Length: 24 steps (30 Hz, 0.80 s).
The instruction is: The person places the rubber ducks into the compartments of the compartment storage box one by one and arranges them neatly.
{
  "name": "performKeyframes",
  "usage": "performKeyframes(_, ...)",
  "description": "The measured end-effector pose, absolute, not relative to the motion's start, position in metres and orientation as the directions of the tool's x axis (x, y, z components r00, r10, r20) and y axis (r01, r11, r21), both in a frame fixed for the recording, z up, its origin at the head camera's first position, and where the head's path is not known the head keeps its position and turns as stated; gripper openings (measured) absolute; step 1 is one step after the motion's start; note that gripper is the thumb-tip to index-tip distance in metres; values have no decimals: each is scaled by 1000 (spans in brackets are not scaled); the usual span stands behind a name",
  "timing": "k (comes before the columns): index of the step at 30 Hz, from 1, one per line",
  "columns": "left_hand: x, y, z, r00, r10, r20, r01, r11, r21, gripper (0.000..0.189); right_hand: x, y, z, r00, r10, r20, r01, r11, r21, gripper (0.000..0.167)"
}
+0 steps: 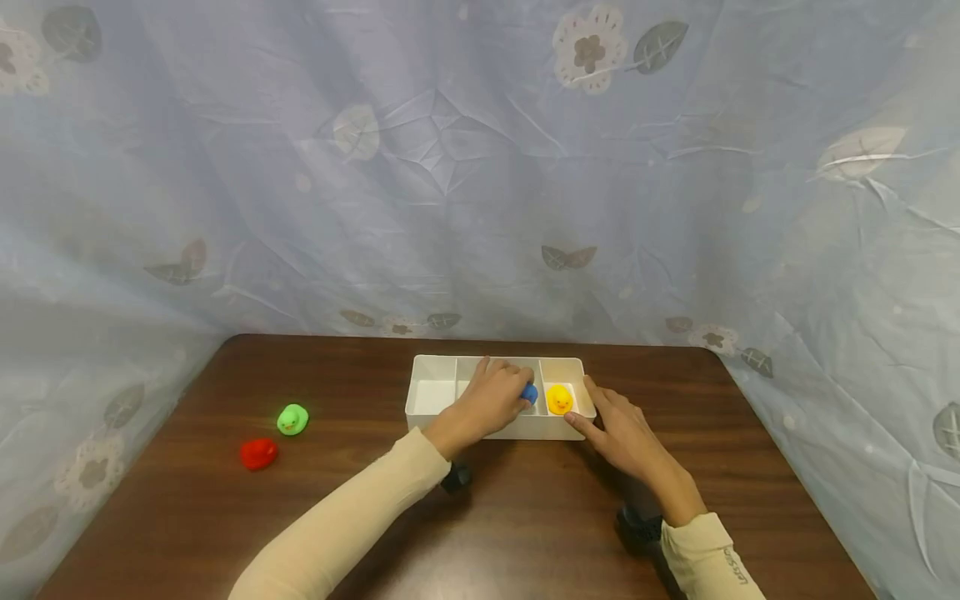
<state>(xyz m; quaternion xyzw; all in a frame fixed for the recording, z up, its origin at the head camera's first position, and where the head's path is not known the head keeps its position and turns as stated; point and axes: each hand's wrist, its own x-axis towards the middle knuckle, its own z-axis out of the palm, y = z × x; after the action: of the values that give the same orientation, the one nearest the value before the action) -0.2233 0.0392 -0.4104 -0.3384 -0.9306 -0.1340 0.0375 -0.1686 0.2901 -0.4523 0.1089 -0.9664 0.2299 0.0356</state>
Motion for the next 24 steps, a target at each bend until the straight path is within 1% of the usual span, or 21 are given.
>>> performKeyframes(9,-221,40,-420,-774,616,149,633,743,215,19,-163,289,-456,-975,-188,116,-220,870,-440,85)
performKeyframes(15,-225,41,-417,-779,611,140,626,748,219,17,-166,288,-455,-971,-192,145,-237,864,-444,83)
performKeyframes(24,-229,47,-417,-782,612,120,622,751,222,21,-166,291,-453,-972,-191,138,-232,873,-429,84)
